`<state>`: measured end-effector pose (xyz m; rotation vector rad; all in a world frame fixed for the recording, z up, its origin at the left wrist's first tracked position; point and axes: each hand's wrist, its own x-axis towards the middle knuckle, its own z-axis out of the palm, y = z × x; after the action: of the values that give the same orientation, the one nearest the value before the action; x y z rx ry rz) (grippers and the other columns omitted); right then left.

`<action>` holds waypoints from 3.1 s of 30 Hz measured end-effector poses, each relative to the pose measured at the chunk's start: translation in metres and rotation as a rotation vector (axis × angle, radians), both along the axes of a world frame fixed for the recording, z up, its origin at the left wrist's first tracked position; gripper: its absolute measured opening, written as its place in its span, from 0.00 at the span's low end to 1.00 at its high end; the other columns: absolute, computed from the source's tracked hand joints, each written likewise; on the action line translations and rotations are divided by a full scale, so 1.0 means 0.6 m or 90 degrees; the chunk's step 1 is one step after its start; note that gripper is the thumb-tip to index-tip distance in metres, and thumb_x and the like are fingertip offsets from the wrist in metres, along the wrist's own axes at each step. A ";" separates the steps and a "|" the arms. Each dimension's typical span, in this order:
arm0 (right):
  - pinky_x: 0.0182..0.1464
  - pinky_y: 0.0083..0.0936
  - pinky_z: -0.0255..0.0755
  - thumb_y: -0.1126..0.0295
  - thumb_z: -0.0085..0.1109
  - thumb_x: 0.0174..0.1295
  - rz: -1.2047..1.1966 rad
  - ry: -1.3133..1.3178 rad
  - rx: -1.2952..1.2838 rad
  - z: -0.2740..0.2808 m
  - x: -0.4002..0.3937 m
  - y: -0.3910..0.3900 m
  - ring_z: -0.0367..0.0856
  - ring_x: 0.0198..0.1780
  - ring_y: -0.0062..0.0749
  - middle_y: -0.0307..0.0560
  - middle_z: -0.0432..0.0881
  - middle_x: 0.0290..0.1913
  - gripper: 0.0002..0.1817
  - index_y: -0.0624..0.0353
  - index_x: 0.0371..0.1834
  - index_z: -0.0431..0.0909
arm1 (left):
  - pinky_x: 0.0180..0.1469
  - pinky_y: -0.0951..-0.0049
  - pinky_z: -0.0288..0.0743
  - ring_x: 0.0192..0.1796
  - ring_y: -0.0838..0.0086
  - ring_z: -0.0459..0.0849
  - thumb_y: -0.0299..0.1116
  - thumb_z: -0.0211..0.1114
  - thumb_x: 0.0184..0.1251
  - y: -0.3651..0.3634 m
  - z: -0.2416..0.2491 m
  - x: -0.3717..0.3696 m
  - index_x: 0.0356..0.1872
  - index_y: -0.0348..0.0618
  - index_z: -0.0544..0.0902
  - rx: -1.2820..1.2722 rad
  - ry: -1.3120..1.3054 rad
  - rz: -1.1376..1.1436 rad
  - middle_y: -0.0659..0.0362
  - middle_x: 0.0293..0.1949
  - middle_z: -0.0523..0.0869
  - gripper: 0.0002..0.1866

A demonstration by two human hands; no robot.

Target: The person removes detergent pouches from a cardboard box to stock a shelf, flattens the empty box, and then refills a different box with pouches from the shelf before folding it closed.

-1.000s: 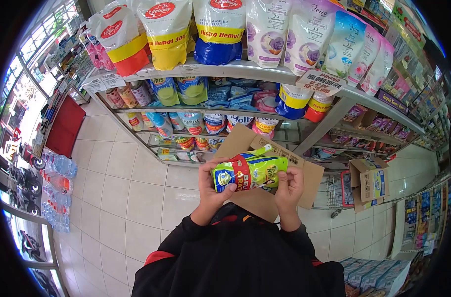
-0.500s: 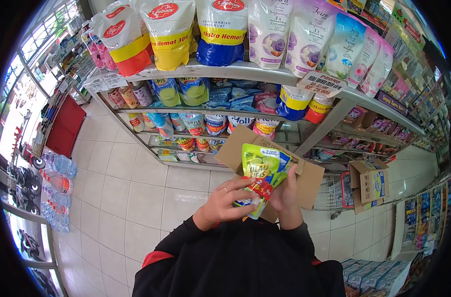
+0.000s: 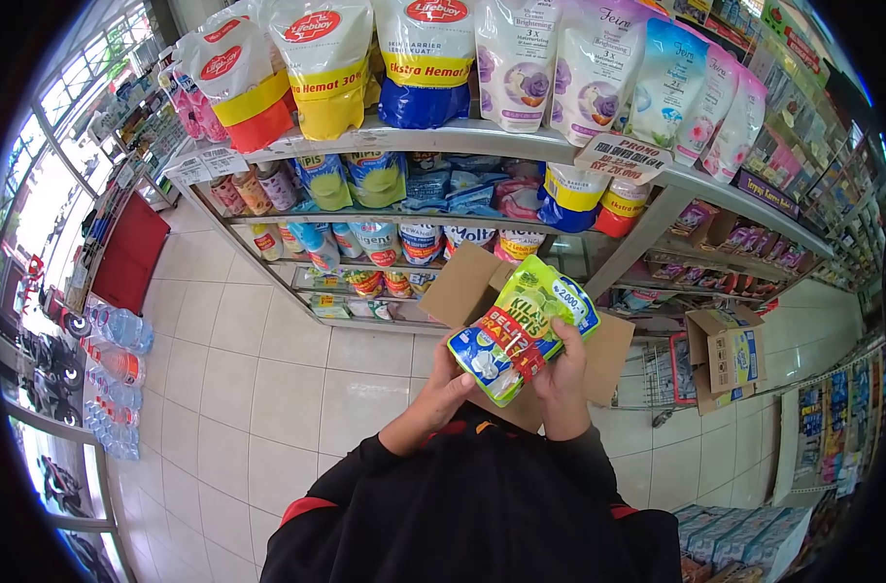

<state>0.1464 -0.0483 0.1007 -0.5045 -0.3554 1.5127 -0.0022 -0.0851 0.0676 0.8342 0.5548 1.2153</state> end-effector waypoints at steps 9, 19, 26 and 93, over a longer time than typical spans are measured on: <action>0.50 0.30 0.66 0.72 0.47 0.52 0.031 -0.050 0.067 -0.019 0.006 0.001 0.72 0.47 0.35 0.51 0.71 0.47 0.21 0.67 0.50 0.62 | 0.52 0.56 0.64 0.58 0.64 0.62 0.44 0.58 0.54 -0.008 0.016 0.000 0.60 0.52 0.45 -0.142 -0.145 -0.190 0.56 0.57 0.59 0.37; 0.51 0.30 0.64 0.62 0.43 0.59 0.075 -0.078 0.051 0.016 0.023 0.002 0.69 0.51 0.34 0.50 0.69 0.50 0.23 0.64 0.54 0.58 | 0.50 0.62 0.69 0.54 0.68 0.67 0.30 0.55 0.58 -0.006 0.029 0.007 0.59 0.55 0.50 -0.143 -0.184 -0.012 0.58 0.53 0.63 0.30; 0.44 0.17 0.65 0.72 0.54 0.53 -0.107 -0.475 0.130 0.015 0.026 -0.002 0.70 0.42 0.21 0.44 0.72 0.40 0.15 0.63 0.43 0.66 | 0.51 0.69 0.67 0.52 0.72 0.68 0.30 0.54 0.59 0.000 0.029 -0.001 0.60 0.51 0.52 -0.074 -0.124 0.069 0.56 0.53 0.64 0.29; 0.50 0.36 0.60 0.52 0.46 0.54 0.063 -1.043 0.382 -0.325 -0.165 0.751 0.69 0.49 0.48 0.56 0.74 0.43 0.20 0.55 0.41 0.72 | 0.52 0.57 0.63 0.55 0.61 0.62 0.34 0.53 0.54 -0.041 -0.038 -0.259 0.60 0.47 0.47 -0.445 0.197 0.445 0.47 0.55 0.60 0.33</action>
<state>0.0473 0.4023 -0.0943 -1.1435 -2.0193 0.6698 -0.1576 -0.1097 0.0445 0.2117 1.5093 1.3715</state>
